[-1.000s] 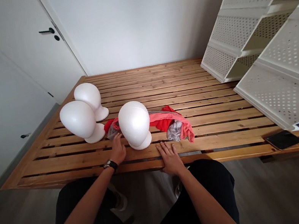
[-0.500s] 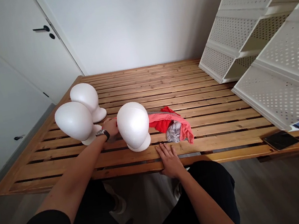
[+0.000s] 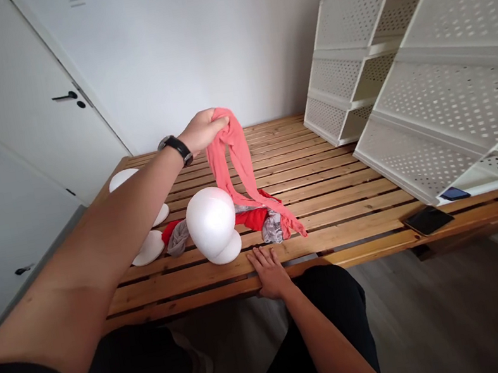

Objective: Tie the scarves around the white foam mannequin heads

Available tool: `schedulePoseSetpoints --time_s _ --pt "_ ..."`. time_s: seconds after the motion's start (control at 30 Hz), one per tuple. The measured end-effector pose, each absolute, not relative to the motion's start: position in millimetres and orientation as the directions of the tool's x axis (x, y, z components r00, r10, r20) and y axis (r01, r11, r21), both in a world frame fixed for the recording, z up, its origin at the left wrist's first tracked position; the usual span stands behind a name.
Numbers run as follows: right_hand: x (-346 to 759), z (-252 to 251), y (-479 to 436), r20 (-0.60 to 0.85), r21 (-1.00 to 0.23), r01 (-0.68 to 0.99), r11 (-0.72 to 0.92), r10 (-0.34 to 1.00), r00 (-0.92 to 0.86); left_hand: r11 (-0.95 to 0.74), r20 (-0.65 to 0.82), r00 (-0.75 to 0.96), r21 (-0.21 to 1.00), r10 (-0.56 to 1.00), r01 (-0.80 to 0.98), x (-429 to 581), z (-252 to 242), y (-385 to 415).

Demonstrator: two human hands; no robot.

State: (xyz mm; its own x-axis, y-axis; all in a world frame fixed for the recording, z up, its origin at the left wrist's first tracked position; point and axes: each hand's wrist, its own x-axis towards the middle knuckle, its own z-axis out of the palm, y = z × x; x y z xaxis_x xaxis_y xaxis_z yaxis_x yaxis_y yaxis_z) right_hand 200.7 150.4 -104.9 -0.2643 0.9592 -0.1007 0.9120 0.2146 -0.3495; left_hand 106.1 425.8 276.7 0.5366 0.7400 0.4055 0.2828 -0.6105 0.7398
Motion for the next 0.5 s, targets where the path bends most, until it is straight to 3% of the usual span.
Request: schedulePoseSetpoints --time_s 0.13,0.27,0.37,0.43,0.5 --pt "202.2 -91.4 149.6 -0.132 -0.42 0.888 0.19 0.955 -0.266 -0.665 0.428 0.622 0.718 0.656 0.206 168.8 305.6 407.3" --pt "216.1 -60.5 132.9 -0.113 -0.606 0.787 0.111 0.968 -0.223 -0.633 0.382 0.684 0.76 0.621 0.15 195.3 333.9 365.1" --pt "231.9 -28.1 104.5 0.098 -0.734 0.664 0.141 0.99 -0.101 -0.578 0.317 0.725 0.805 0.611 0.135 190.6 359.0 323.6" --pt "242.2 -1.8 83.5 0.332 -0.711 0.677 0.189 0.939 0.086 -0.537 0.245 0.777 0.832 0.579 0.138 179.2 373.2 296.7" --pt "251.9 29.1 67.5 0.573 -0.636 0.748 0.19 0.766 0.293 -0.514 0.131 0.854 0.84 0.504 0.175 165.0 383.2 271.2"
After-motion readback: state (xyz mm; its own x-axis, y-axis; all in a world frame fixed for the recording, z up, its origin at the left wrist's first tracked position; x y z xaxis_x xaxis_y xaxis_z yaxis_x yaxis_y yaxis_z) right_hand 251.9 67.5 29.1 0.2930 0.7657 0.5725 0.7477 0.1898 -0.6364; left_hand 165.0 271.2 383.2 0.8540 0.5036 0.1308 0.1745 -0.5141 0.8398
